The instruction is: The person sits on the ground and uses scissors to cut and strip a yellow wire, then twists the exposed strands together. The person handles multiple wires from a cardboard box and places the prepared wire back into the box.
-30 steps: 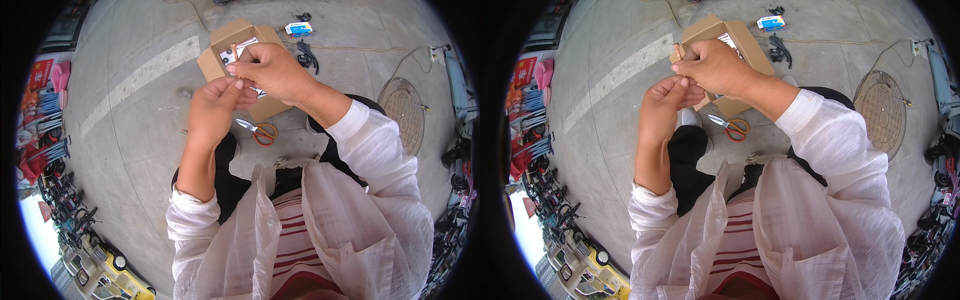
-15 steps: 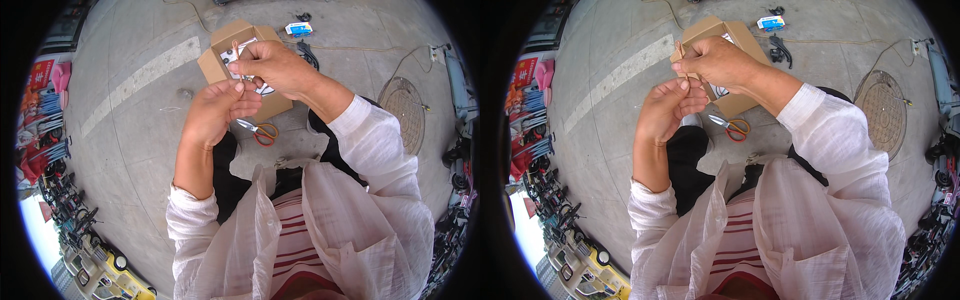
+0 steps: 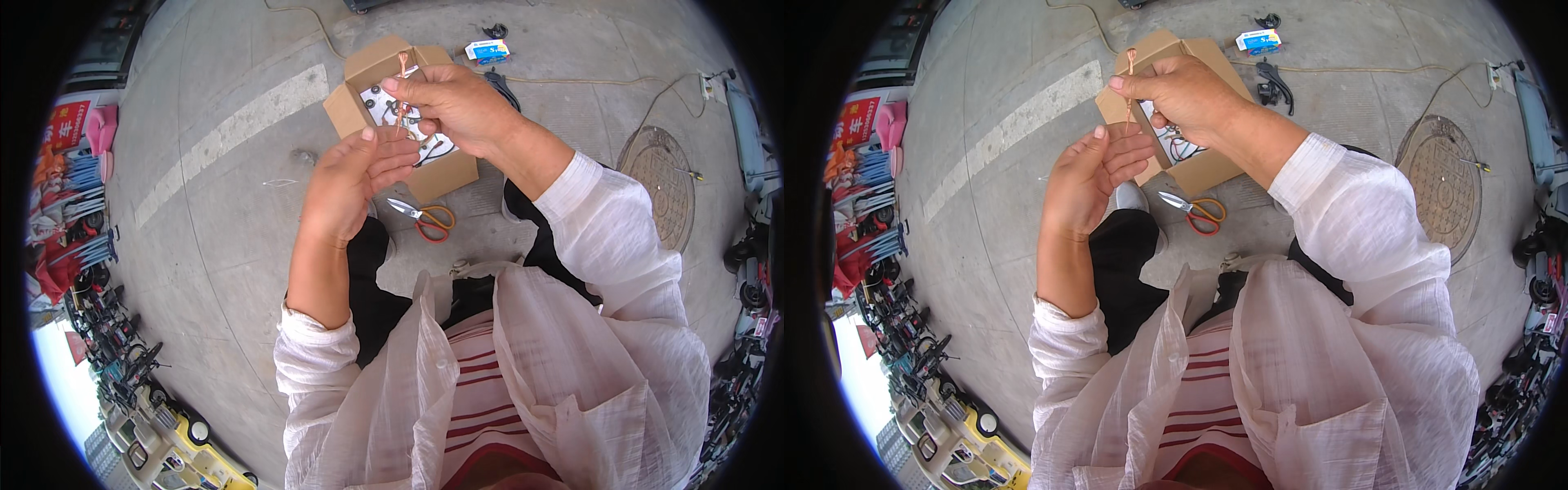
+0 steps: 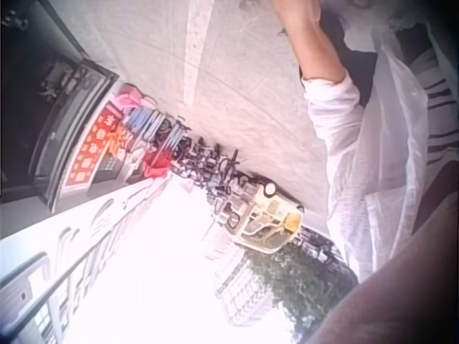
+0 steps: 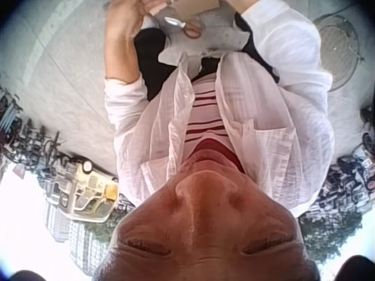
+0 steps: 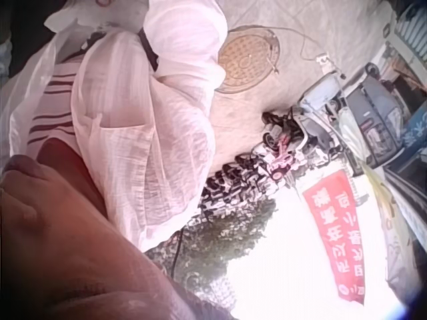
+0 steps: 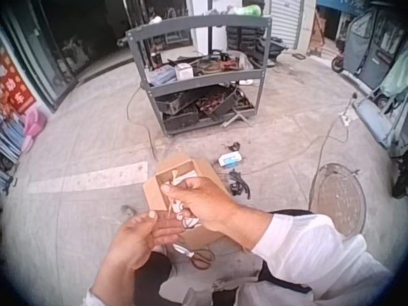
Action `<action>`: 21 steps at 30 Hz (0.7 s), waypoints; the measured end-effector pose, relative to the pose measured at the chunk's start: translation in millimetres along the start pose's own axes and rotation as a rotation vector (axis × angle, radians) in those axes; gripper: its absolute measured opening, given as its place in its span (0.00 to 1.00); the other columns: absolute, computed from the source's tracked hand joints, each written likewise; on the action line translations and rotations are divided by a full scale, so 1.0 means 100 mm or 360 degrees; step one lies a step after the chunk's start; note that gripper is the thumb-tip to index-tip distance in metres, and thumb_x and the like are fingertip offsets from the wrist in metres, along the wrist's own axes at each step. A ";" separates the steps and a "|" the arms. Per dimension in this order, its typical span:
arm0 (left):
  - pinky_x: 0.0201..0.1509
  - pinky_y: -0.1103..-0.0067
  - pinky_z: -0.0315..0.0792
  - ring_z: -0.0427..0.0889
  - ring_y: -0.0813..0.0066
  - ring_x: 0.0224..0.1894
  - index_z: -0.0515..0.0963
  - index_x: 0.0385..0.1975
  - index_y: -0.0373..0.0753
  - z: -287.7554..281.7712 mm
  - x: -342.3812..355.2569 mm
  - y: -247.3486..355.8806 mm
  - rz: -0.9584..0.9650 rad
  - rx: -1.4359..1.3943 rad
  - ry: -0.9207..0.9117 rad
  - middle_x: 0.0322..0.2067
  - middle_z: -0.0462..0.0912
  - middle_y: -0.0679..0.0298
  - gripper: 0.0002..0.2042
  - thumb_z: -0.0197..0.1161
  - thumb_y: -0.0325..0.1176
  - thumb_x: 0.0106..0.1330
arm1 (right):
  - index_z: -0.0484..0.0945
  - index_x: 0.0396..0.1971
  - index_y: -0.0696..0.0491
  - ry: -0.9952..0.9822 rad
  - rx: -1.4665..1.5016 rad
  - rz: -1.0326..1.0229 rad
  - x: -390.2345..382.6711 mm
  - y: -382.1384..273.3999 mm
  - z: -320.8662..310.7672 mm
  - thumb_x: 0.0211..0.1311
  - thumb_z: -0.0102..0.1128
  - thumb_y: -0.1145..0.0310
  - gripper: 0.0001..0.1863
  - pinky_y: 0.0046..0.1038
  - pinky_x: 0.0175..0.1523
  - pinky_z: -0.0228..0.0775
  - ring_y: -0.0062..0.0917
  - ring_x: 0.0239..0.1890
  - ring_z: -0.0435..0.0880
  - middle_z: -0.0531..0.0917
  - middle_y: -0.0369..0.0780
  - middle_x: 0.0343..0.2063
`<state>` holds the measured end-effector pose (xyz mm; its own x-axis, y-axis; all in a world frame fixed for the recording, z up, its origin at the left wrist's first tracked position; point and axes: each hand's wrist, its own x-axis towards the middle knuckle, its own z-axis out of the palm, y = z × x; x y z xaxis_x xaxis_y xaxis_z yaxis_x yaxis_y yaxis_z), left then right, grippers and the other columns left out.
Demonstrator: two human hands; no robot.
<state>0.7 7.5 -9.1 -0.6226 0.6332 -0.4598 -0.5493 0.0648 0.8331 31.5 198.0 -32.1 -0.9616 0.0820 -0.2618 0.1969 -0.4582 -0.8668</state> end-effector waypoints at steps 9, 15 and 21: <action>0.51 0.75 0.79 0.86 0.69 0.45 0.80 0.47 0.30 0.02 -0.01 -0.08 0.0357 0.0500 0.0121 0.40 0.87 0.56 0.10 0.61 0.29 0.72 | 0.77 0.26 0.57 0.0021 -0.0162 0.0073 0.03 0.05 -0.03 0.60 0.74 0.56 0.20 0.20 0.20 0.60 0.15 0.16 0.67 0.74 0.35 0.19; 0.44 0.78 0.79 0.86 0.73 0.39 0.83 0.37 0.33 0.10 -0.11 -0.01 0.1197 0.1598 0.0305 0.36 0.88 0.61 0.04 0.67 0.23 0.65 | 0.81 0.31 0.55 -0.0244 -0.0210 0.0231 -0.07 -0.12 -0.01 0.65 0.69 0.57 0.15 0.18 0.23 0.54 0.09 0.20 0.64 0.78 0.31 0.23; 0.42 0.78 0.79 0.86 0.73 0.36 0.82 0.35 0.34 0.12 -0.07 0.01 0.1515 0.1729 0.0344 0.33 0.87 0.62 0.08 0.72 0.20 0.57 | 0.81 0.30 0.54 -0.0289 -0.0117 0.0410 -0.10 -0.11 0.03 0.66 0.68 0.57 0.15 0.18 0.25 0.54 0.10 0.21 0.64 0.78 0.30 0.24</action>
<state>11.7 12.5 -1.6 -0.6263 0.6493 0.4314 0.7310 0.2967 0.6146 38.3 200.1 -18.5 -0.8953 -0.1905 -0.4026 0.4454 -0.3777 -0.8118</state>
